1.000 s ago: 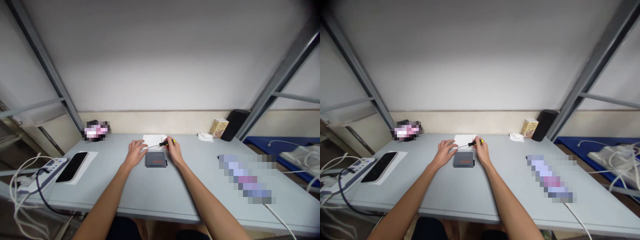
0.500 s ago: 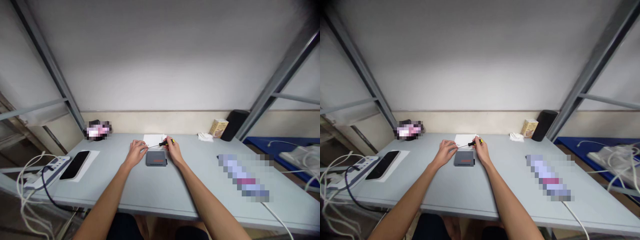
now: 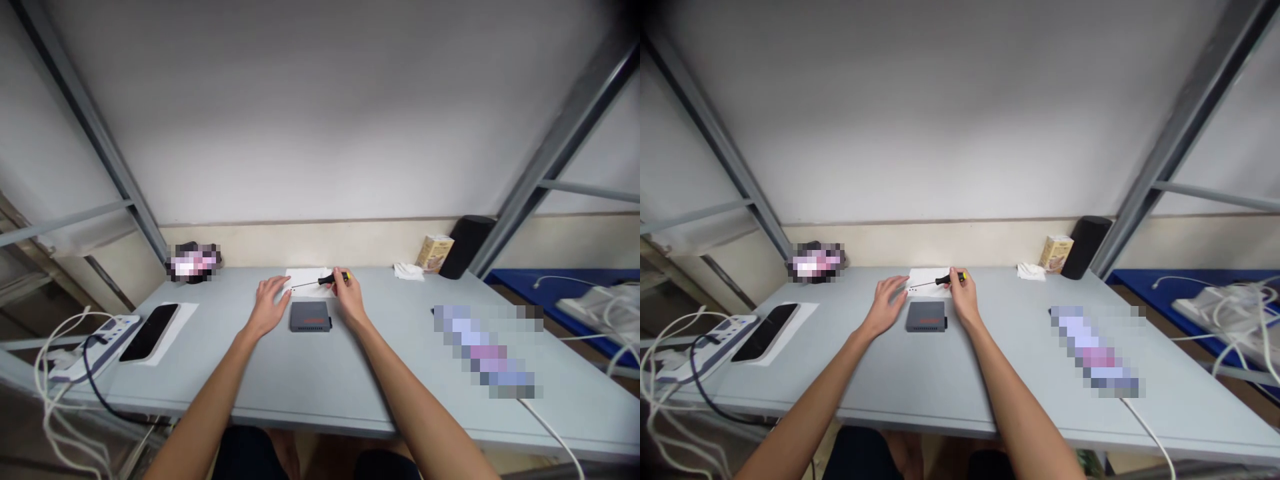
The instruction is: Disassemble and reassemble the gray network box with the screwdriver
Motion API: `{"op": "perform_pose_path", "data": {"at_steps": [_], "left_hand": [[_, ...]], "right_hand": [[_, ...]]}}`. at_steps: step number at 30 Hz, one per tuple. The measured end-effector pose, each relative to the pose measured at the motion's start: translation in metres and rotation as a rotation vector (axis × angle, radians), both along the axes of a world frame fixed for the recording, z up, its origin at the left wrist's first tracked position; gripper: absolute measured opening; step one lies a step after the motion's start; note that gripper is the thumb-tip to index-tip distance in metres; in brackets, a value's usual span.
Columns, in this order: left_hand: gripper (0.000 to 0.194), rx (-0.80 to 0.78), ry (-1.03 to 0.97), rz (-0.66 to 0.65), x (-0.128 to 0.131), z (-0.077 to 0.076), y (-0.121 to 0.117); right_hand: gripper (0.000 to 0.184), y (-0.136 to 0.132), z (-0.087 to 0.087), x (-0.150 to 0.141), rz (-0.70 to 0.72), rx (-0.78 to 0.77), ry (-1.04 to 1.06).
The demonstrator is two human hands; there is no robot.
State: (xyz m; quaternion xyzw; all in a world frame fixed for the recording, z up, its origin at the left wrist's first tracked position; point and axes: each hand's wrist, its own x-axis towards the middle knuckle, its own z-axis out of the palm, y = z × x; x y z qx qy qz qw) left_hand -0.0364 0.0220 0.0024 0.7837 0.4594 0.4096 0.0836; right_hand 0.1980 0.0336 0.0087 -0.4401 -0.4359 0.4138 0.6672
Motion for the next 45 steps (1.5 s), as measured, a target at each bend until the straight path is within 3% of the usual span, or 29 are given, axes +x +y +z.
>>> {"op": "perform_pose_path", "data": {"at_steps": [4, 8, 14, 20, 26, 32, 37, 45], "left_hand": [[0.040, -0.159, 0.027, -0.209, 0.007, 0.016, -0.020], [0.050, -0.247, 0.179, -0.352, 0.016, 0.019, -0.031], [0.040, -0.203, 0.179, -0.331, 0.016, 0.010, -0.027], [0.028, -0.230, 0.116, -0.303, 0.019, 0.019, -0.029], [0.044, -0.363, 0.027, -0.168, 0.024, 0.019, -0.022], [0.052, -0.435, -0.098, -0.197, 0.031, 0.019, -0.005], [0.033, -0.285, -0.095, -0.189, 0.041, 0.030, -0.006], [0.022, 0.052, 0.250, -0.225, 0.063, 0.035, -0.016]], "right_hand": [[0.057, 0.009, 0.003, 0.015, -0.174, -0.017, 0.094], [0.049, 0.011, 0.010, 0.036, -0.339, 0.006, 0.184], [0.044, 0.008, 0.016, 0.048, -0.423, 0.033, 0.216], [0.043, 0.006, 0.016, 0.042, -0.387, 0.023, 0.233], [0.043, 0.006, 0.020, 0.042, -0.397, 0.027, 0.291], [0.046, 0.006, 0.022, 0.043, -0.370, 0.049, 0.277], [0.047, 0.004, 0.027, 0.044, -0.385, 0.056, 0.243], [0.046, -0.004, 0.032, 0.046, -0.471, 0.163, 0.084]]}}
